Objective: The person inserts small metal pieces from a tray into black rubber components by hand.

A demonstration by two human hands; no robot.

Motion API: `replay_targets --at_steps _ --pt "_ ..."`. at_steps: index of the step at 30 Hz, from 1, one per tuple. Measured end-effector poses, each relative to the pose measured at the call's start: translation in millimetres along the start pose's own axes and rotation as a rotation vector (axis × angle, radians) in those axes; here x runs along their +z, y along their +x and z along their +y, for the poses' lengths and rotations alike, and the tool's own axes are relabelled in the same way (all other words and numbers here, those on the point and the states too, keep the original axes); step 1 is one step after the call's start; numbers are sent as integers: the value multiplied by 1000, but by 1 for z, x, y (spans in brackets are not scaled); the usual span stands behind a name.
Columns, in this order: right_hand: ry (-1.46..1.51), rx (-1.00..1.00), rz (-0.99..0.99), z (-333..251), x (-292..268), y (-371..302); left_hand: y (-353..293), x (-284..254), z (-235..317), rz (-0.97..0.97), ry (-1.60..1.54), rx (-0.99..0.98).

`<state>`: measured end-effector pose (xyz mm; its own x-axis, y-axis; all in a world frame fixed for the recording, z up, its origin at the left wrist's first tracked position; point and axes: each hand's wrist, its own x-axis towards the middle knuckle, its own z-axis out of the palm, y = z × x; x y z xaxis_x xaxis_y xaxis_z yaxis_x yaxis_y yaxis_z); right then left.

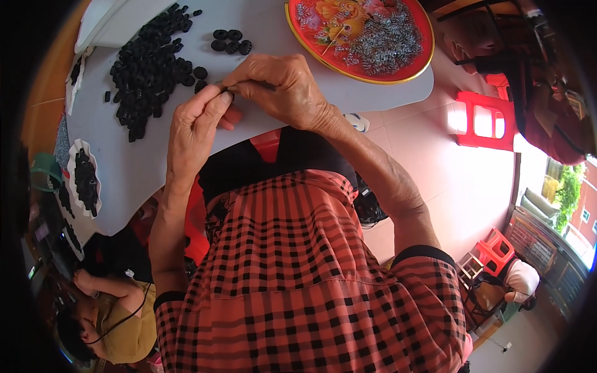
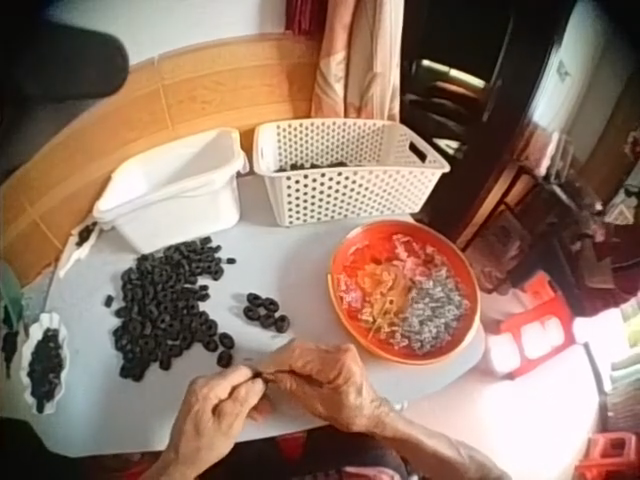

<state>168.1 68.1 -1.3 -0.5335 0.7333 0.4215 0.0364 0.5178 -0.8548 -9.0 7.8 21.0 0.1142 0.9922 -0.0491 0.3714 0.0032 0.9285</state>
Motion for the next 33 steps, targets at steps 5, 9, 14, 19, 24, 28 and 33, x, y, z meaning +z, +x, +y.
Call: replay_targets --at_steps 5,9,14,19,24,28,33 --pt "-79 14 2 -4 4 4 2 0 -7 24 -280 -96" --pt "-204 25 0 -6 11 2 3 -1 -11 64 -566 -177" --pt "-296 56 -16 -4 17 1 5 -7 -16 7 -474 -167" --pt "-332 -51 16 0 17 -1 8 -10 -6 -69 -416 -258" --pt "-412 -167 18 1 16 0 12 -11 -6 -126 -340 -169" --pt "-267 -27 16 -1 16 -1 13 -9 -13 -169 -695 -294" --pt "-221 -29 21 -2 9 -1 13 1 -14 -187 -807 -231"
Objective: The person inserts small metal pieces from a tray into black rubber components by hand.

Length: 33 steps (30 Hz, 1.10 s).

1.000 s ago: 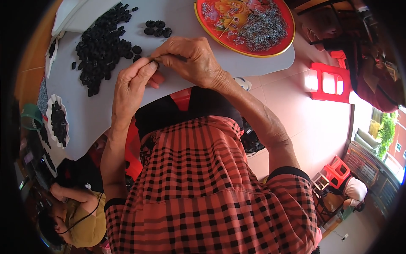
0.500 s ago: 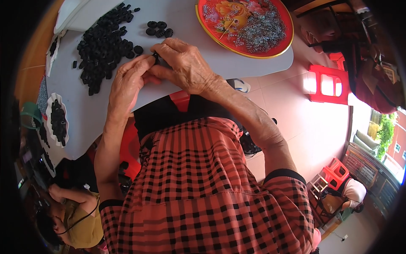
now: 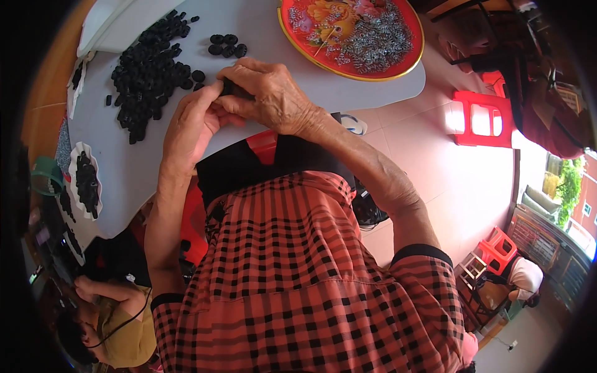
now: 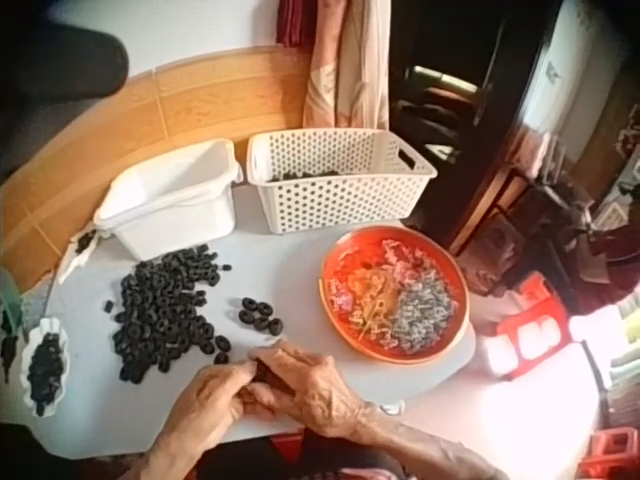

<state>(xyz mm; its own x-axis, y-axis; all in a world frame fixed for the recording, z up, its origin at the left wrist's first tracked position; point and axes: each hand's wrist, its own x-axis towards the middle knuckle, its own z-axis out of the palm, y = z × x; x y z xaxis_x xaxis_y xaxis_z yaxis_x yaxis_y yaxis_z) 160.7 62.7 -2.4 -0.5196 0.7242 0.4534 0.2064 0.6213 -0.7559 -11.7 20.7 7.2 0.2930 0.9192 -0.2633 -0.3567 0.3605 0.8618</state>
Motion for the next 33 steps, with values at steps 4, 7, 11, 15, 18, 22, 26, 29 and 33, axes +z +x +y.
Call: replay_targets --at_steps 4,7,11,15,18,22,26,29,33 --pt "-31 -66 15 2 2 -1 1 11 -1 121 68 35" --pt "-25 -94 -17 1 2 -1 -1 9 -9 136 39 58" --pt "-16 2 -49 -7 -5 2 1 12 -9 95 -105 85" --pt "-287 -116 127 -7 -45 49 -3 3 -16 108 -62 175" --pt "-506 13 165 8 -76 112 -15 -8 -20 186 -72 220" --pt "0 -288 200 18 -115 170 -9 -10 -23 147 -186 274" --pt "-538 -421 121 0 -82 157 -7 1 -18 90 -237 277" --pt "-422 -343 -146 29 -25 146 -10 -2 -20 91 -223 267" --pt "-446 -380 -246 44 11 144 -9 2 -19 82 -230 252"
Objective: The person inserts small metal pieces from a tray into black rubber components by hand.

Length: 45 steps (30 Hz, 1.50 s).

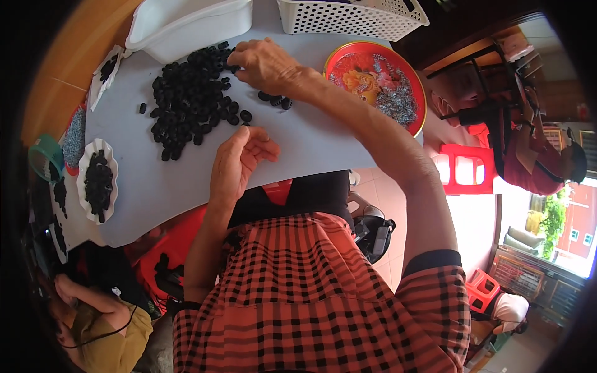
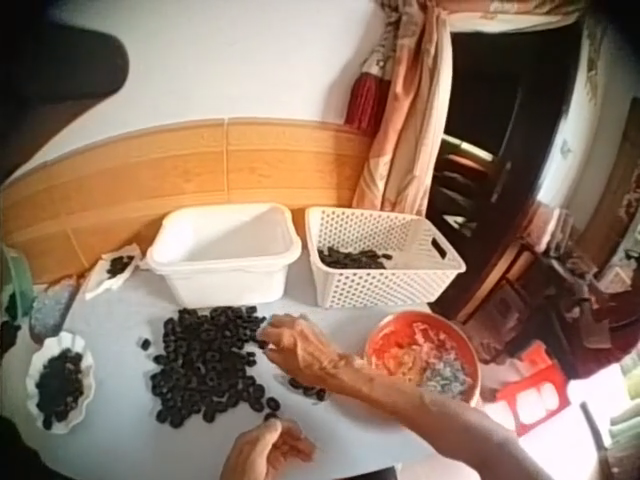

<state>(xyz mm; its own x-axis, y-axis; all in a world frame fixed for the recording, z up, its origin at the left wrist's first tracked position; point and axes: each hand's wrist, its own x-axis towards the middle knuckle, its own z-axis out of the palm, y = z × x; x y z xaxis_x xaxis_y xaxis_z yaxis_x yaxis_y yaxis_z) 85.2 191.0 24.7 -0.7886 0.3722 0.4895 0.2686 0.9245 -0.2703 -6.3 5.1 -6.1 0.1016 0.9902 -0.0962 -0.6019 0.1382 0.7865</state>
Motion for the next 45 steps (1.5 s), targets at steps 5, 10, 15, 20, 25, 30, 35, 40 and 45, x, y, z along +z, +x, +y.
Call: replay_targets --at_steps 5,10,15,20,25,30,35,40,45 --pt "-99 96 -47 -3 12 -3 1 2 2 21 -32 -40" --pt "-138 163 -25 0 15 -8 4 6 1 50 32 -2" --pt "-165 262 -164 -6 15 -2 3 9 3 117 97 6" --pt "232 307 46 -26 -4 -28 0 18 13 294 321 142" --pt "620 380 144 -69 -21 -58 17 22 22 344 258 288" --pt "342 298 162 -68 -49 -88 29 31 11 302 249 240" --pt "5 471 235 5 -85 -113 31 36 1 180 231 141" --pt "-182 273 119 65 -87 -131 30 54 -8 104 225 92" --pt "-374 200 -69 63 -79 -117 25 48 -10 141 249 105"
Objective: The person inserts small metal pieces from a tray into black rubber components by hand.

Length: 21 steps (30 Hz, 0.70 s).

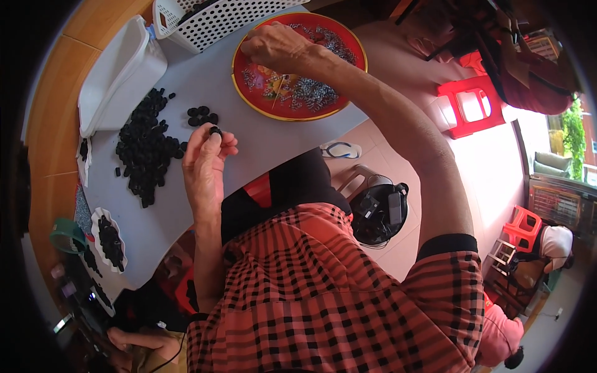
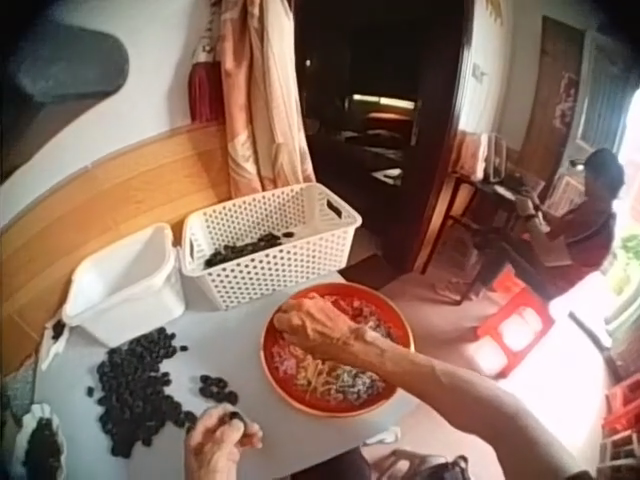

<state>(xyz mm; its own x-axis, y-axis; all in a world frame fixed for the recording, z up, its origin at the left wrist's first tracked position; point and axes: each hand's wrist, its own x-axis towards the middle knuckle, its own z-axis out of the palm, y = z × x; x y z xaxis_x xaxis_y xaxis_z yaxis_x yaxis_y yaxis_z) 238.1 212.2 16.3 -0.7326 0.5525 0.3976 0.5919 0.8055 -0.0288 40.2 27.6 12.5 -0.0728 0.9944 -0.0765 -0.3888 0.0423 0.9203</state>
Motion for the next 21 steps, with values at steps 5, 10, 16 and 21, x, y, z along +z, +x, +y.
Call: replay_targets --at_steps 5,10,16,21 --pt "147 143 43 -6 -4 -8 -1 1 -2 -6 -14 -18" --pt "117 225 -36 -18 0 2 -1 -2 -6 18 8 -13" --pt "345 241 180 -39 -8 3 -4 -10 -6 0 -63 -27" --pt "972 413 71 -113 -24 2 -5 -19 -5 -5 -115 -33"
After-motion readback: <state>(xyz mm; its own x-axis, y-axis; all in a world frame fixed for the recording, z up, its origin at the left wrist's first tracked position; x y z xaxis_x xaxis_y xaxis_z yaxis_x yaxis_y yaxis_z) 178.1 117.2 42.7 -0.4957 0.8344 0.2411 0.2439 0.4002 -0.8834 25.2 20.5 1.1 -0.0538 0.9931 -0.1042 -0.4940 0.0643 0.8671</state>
